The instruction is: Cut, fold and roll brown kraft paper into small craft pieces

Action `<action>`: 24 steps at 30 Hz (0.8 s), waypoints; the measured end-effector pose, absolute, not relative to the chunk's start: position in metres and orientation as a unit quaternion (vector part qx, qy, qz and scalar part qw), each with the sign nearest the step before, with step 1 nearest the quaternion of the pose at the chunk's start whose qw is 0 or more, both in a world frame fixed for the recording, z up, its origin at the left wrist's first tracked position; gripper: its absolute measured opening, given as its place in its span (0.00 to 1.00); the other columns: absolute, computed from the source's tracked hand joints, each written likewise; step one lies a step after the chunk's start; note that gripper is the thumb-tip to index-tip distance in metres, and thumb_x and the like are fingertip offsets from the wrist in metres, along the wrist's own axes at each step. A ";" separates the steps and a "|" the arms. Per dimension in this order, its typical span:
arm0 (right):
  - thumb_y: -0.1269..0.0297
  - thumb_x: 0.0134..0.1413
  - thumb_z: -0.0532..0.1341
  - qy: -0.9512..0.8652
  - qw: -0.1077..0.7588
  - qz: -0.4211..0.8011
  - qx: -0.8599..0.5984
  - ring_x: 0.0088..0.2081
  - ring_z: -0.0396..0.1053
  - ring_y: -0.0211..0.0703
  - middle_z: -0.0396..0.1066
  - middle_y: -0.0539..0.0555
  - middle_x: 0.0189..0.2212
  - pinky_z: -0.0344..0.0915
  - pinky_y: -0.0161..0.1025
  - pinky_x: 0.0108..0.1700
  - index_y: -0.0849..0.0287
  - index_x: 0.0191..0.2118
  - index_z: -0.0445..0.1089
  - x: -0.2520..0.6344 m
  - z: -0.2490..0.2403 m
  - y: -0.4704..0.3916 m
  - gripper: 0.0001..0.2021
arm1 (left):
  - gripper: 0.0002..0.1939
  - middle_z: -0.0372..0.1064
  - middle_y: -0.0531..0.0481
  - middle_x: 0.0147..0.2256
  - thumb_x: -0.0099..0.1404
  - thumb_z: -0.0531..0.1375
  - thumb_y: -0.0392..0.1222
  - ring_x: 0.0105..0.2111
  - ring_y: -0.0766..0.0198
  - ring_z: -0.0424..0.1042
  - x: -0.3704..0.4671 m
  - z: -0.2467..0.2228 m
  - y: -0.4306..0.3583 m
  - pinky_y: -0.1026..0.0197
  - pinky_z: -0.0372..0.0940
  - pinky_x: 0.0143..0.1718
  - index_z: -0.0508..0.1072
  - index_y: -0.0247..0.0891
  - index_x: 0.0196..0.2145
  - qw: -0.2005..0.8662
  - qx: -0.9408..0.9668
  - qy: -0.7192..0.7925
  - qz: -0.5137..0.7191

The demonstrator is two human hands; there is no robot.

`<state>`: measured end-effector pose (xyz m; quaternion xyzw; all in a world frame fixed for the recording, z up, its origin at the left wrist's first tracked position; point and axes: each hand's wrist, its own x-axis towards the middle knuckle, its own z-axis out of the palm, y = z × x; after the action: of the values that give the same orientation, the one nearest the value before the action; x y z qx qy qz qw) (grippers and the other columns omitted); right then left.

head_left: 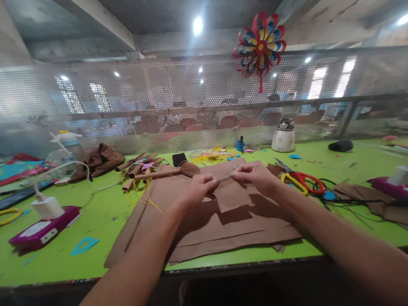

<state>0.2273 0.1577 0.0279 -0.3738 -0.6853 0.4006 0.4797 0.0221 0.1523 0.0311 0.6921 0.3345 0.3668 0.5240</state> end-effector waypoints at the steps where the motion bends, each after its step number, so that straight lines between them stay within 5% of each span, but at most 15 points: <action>1: 0.56 0.41 0.65 -0.681 0.482 0.406 -0.373 0.18 0.55 0.31 0.61 0.46 0.14 0.52 0.34 0.24 0.62 0.20 0.68 0.229 0.028 0.159 0.14 | 0.14 0.62 0.53 0.23 0.56 0.60 0.47 0.24 0.69 0.64 0.022 0.031 0.152 0.63 0.62 0.29 0.64 0.34 0.24 0.526 0.689 0.338 0.367; 24: 0.55 0.39 0.67 -0.658 0.479 0.452 -0.366 0.16 0.55 0.30 0.60 0.45 0.13 0.49 0.33 0.22 0.62 0.20 0.67 0.235 0.029 0.165 0.15 | 0.15 0.61 0.54 0.19 0.55 0.60 0.50 0.19 0.70 0.62 0.016 0.028 0.163 0.64 0.62 0.25 0.67 0.34 0.22 0.476 0.703 0.375 0.372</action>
<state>0.2346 0.1646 0.0286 -0.3655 -0.6580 0.4515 0.4791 0.0164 0.1627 0.0279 0.7030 0.3752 0.3720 0.4761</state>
